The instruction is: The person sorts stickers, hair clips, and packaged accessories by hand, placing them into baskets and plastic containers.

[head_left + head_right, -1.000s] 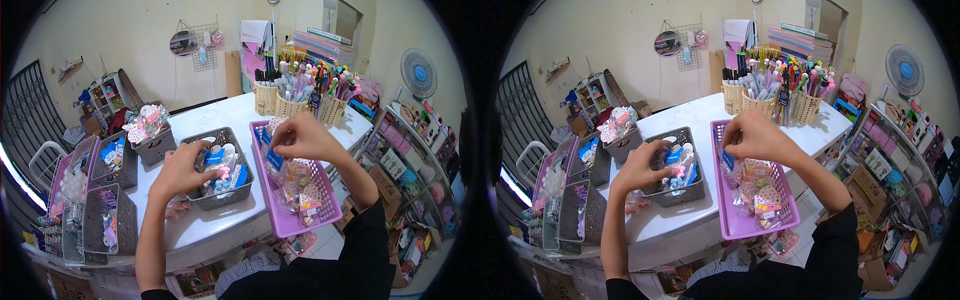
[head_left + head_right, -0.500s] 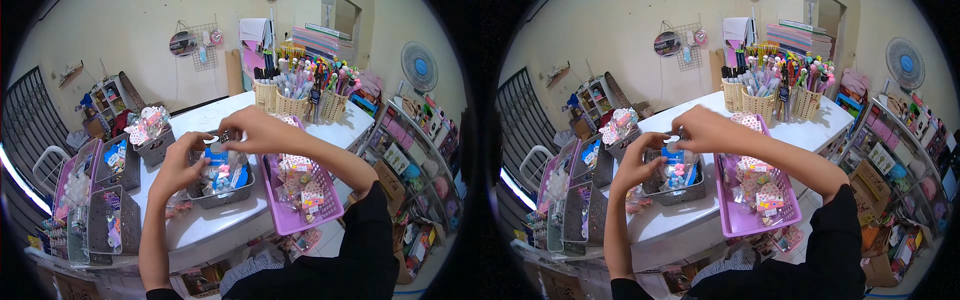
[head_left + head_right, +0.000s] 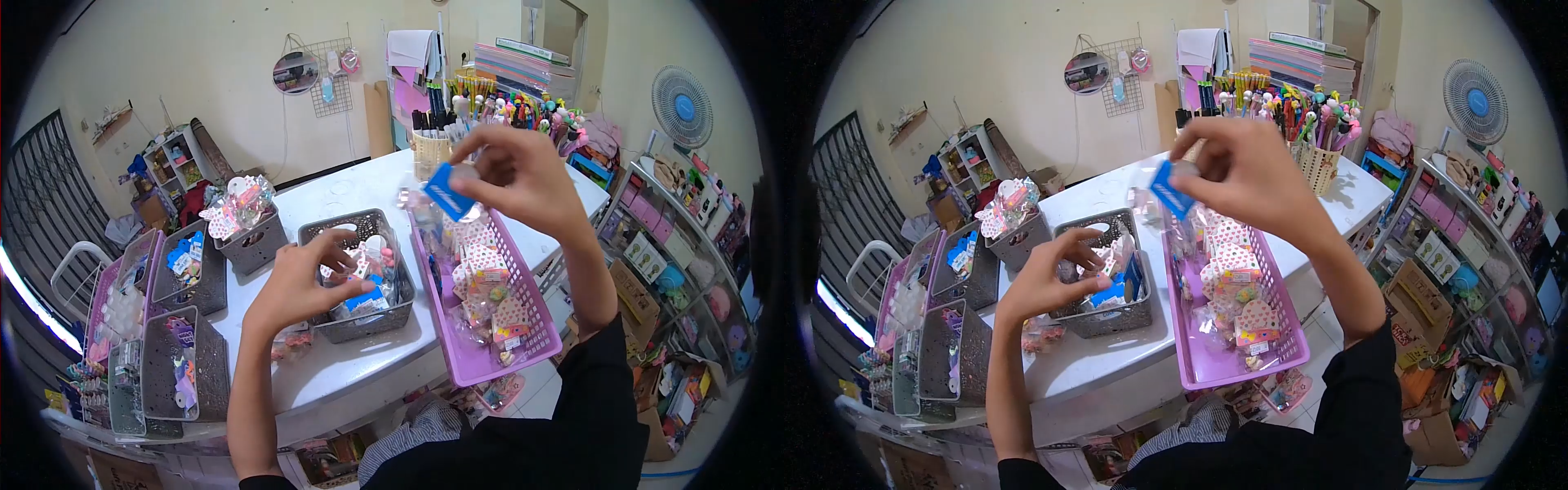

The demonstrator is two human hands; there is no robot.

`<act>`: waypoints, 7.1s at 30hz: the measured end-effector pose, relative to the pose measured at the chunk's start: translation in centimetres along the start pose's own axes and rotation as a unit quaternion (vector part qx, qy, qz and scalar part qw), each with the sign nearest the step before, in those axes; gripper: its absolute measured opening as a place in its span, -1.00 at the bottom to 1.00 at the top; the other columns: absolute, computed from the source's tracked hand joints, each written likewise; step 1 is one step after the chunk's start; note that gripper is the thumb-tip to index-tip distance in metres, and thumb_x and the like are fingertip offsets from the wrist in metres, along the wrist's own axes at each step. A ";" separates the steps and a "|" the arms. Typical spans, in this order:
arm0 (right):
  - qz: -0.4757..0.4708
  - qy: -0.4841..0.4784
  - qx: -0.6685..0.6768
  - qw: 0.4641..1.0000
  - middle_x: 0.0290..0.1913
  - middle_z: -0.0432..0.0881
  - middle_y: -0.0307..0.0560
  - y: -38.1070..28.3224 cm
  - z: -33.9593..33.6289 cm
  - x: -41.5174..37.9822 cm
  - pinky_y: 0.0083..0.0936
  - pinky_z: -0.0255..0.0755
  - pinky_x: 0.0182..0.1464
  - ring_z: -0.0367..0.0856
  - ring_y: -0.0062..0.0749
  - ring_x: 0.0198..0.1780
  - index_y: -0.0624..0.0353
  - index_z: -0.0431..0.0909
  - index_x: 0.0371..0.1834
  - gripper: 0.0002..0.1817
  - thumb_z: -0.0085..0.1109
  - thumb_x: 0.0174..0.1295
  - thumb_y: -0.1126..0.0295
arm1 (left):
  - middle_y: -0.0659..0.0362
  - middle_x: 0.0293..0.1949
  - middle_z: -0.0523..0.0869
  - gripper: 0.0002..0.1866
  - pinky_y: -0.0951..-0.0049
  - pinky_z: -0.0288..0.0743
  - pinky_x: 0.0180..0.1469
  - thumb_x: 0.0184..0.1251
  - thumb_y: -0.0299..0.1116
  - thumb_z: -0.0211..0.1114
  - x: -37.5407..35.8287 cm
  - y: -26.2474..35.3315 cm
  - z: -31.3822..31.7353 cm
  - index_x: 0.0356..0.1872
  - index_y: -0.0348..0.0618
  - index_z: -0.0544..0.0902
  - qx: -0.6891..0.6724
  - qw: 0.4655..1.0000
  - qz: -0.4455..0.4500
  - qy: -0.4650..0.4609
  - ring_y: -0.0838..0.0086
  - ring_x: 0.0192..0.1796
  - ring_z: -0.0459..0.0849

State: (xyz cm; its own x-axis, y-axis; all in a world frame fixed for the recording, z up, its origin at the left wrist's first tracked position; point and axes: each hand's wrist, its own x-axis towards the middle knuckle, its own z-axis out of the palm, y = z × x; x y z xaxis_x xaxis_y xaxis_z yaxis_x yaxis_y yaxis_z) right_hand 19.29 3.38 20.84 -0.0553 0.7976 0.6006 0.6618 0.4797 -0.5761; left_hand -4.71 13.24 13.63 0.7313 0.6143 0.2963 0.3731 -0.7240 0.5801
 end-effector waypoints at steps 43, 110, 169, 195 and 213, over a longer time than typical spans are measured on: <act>0.043 0.061 -0.077 0.994 -0.70 0.42 -0.26 0.8 0.5 -4.3 -0.74 0.26 -0.61 0.42 -0.77 -0.64 0.23 0.47 -0.20 -0.72 0.10 -0.06 0.61 | 0.18 -0.14 0.59 -0.34 -0.06 0.02 0.17 -0.33 0.10 0.43 -0.3 0.9 0.2 -0.13 -0.05 0.56 0.078 0.996 -0.012 -0.032 0.35 0.01 0.52; -0.118 -0.146 0.072 0.980 -0.58 0.52 -0.18 -0.2 3.0 2.9 -0.69 0.41 -0.45 0.53 -0.63 -0.50 0.28 0.53 -0.38 -0.83 0.22 -0.11 0.57 | -0.14 -0.35 0.58 -0.78 0.25 0.39 -0.11 -0.06 -0.60 -0.03 1.4 -3.3 -4.5 -0.35 -0.34 0.53 0.183 0.974 -0.085 0.102 0.09 -0.19 0.56; -0.232 -0.168 -0.078 0.955 -0.47 0.57 -0.01 -3.4 11.2 11.0 -0.41 0.41 -0.38 0.58 -0.22 -0.41 0.18 0.35 -0.13 -0.60 0.19 -0.10 0.57 | -0.05 -0.29 0.65 -0.23 0.31 0.58 -0.25 -0.44 -0.11 0.56 1.0 -4.4 -6.9 -0.13 -0.40 0.50 0.110 0.868 -0.423 -0.235 0.26 -0.21 0.66; -0.143 -0.162 0.047 0.975 -0.34 0.44 -0.10 -0.3 2.4 3.1 -0.58 0.39 -0.62 0.51 -0.49 -0.52 0.20 0.31 -0.09 -0.70 -0.01 0.08 0.63 | 0.04 -0.36 0.59 -0.42 0.32 0.62 -0.39 -0.08 -0.02 0.37 -3.6 -4.6 -4.4 -0.12 -0.18 0.40 0.043 0.884 -0.445 -0.139 0.34 -0.25 0.59; -0.045 -0.337 0.308 0.889 -0.33 0.52 -0.16 -3.0 8.5 6.5 -0.63 0.44 -0.44 0.51 -0.57 -0.27 0.28 0.51 -0.32 -0.72 0.29 0.01 0.32 | 0.08 -0.40 0.60 -0.69 0.45 0.37 -0.28 0.04 -0.29 0.28 -8.2 -3.4 -5.5 -0.34 -0.38 0.53 0.059 0.904 -0.179 0.383 0.46 -0.35 0.53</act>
State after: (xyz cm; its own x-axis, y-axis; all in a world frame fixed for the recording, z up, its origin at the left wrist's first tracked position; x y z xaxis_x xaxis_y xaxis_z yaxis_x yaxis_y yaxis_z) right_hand 10.57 10.24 21.78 -0.6594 0.6841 0.3118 0.1083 0.4968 -0.8611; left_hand -15.13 12.37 13.44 -0.0410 0.8208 0.5698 0.5993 -0.4361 0.6714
